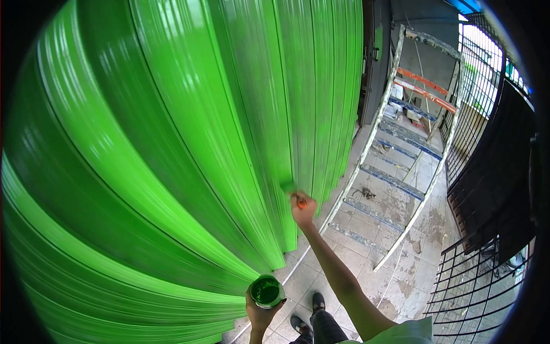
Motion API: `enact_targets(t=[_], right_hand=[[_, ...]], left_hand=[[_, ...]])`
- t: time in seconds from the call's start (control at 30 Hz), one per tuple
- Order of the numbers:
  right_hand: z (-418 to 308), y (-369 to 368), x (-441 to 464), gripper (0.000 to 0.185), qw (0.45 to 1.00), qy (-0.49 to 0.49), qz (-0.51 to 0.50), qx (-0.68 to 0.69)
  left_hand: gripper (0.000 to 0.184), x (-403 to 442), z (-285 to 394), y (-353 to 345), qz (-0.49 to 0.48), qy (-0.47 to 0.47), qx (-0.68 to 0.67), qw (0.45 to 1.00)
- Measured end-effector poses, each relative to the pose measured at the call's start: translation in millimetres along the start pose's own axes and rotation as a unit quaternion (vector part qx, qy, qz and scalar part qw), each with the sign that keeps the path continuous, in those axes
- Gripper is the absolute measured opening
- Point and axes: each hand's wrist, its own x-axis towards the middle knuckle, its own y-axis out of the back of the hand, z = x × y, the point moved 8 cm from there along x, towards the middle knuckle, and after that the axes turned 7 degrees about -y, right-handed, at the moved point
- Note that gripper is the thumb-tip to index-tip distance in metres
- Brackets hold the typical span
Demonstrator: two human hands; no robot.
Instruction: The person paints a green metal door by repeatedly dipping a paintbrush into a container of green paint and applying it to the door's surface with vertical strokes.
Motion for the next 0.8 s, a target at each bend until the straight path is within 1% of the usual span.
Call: enact_targets(t=[0.03,0.07,0.17,0.23,0.33,0.4,0.47,0.6,0.63,0.73,0.77,0.8], right_hand=[[28.6,2.1,-18.8,0.014,0.995,-0.071,-0.011,0.072],[46.6,1.2,-27.3,0.016,0.979,-0.140,-0.023,0.145],[-3.0,31.8,-27.2,0.020,0.955,-0.125,-0.072,0.260],[-73.7,68.5,-15.0,0.021,0.933,-0.118,-0.131,0.314],[-175.5,128.5,0.5,0.023,0.906,-0.082,-0.211,0.358],[-227.6,164.9,-4.1,0.025,0.896,-0.078,-0.251,0.358],[-268.7,187.5,-20.2,0.024,0.909,-0.047,-0.274,0.311],[-321.9,202.6,-49.3,0.022,0.933,-0.011,-0.310,0.181],[-326.1,203.4,-54.1,0.016,0.942,-0.020,-0.293,0.160],[-345.7,202.7,-59.5,0.014,0.957,0.153,-0.235,0.070],[-345.6,199.3,-60.2,0.014,0.960,0.136,-0.234,0.063],[-352.1,198.2,-61.6,0.014,0.958,0.167,-0.227,0.056]], left_hand=[[0.090,2.0,2.7,2.9,0.002,0.005,-0.010,1.000],[0.090,5.9,6.3,6.8,0.005,-0.005,0.011,1.000],[0.092,18.4,19.8,14.6,0.019,-0.042,0.052,0.998],[0.093,39.1,44.5,17.9,0.019,-0.078,0.054,0.995],[0.094,65.7,106.9,26.2,0.031,-0.123,0.139,0.982],[0.093,80.3,141.9,29.6,0.042,-0.192,0.142,0.970],[0.092,92.5,171.1,31.7,0.048,-0.237,0.143,0.960],[0.089,105.9,230.5,37.1,0.059,-0.329,0.169,0.927],[0.088,106.9,242.0,38.0,0.059,-0.353,0.174,0.917],[0.086,107.2,267.7,42.9,0.076,-0.412,0.162,0.893],[0.082,106.1,275.9,44.6,0.080,-0.422,0.157,0.889],[0.081,105.8,280.7,44.9,0.080,-0.434,0.161,0.883]])
